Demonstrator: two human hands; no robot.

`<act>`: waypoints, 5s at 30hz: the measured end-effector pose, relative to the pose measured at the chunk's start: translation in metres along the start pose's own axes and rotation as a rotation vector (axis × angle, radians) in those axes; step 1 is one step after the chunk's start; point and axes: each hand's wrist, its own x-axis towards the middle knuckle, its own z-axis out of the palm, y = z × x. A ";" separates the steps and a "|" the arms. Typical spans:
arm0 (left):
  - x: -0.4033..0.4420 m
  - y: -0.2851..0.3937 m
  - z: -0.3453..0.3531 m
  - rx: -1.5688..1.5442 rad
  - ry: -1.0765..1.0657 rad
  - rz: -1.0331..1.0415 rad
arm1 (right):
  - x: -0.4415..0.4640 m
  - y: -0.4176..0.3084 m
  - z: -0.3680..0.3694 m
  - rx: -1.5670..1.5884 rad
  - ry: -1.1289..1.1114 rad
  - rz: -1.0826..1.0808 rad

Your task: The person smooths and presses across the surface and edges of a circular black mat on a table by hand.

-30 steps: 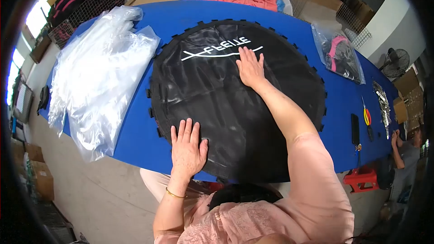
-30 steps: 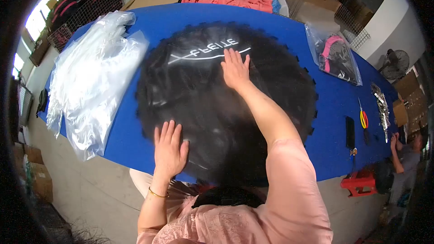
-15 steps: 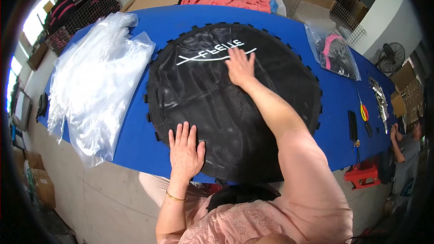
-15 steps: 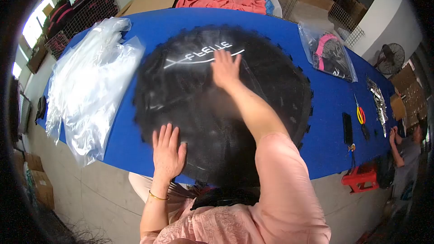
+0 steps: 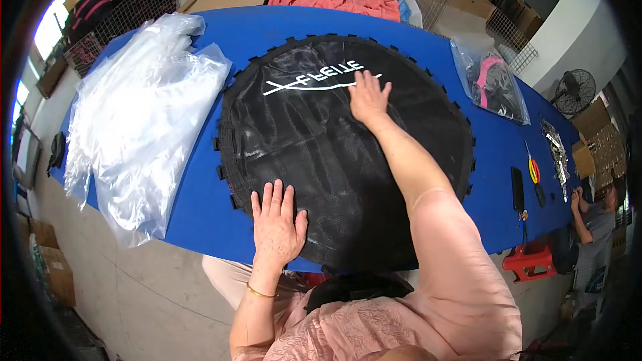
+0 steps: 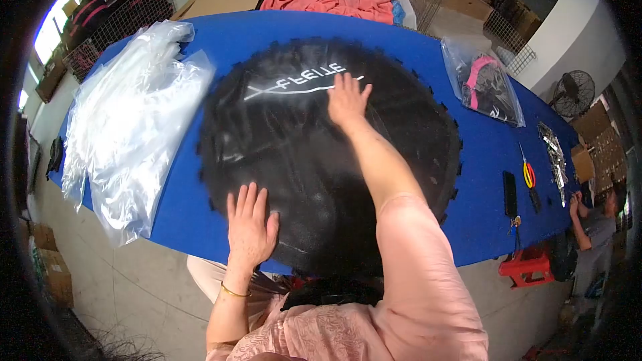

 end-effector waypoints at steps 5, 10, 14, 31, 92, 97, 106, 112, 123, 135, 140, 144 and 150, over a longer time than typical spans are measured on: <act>-0.001 -0.001 0.004 0.013 0.014 -0.001 | -0.016 -0.063 0.003 0.061 -0.016 -0.127; -0.003 -0.004 0.010 0.052 0.031 0.003 | -0.047 -0.103 -0.008 0.112 -0.055 -0.270; -0.003 -0.005 0.011 0.048 0.029 0.018 | -0.078 -0.121 -0.017 0.130 -0.041 -0.385; -0.001 0.000 0.002 0.038 -0.004 -0.004 | -0.008 -0.007 -0.006 -0.088 -0.004 -0.037; 0.000 0.000 -0.001 0.034 -0.024 0.008 | -0.005 0.055 -0.012 -0.067 -0.087 -0.067; 0.000 -0.002 0.003 0.059 -0.026 0.009 | -0.022 0.022 -0.015 -0.032 -0.078 -0.158; -0.002 -0.005 0.010 0.076 0.033 0.016 | -0.074 -0.054 -0.028 0.095 -0.063 -0.384; -0.003 -0.008 0.015 0.081 0.053 0.022 | -0.105 -0.054 -0.039 0.106 -0.052 -0.452; -0.004 -0.008 0.017 0.080 0.061 0.019 | -0.166 -0.047 -0.067 0.131 -0.072 -0.634; -0.002 -0.007 0.014 0.091 0.034 0.015 | -0.134 -0.104 -0.041 0.201 -0.038 -0.647; -0.003 -0.006 0.011 0.079 0.026 0.015 | -0.102 -0.092 -0.026 0.148 0.009 -0.540; -0.002 -0.005 0.010 0.075 0.021 0.007 | -0.078 -0.059 -0.026 0.095 -0.023 -0.392; -0.002 -0.002 0.007 0.067 0.021 0.007 | -0.073 -0.007 -0.036 0.044 -0.092 -0.336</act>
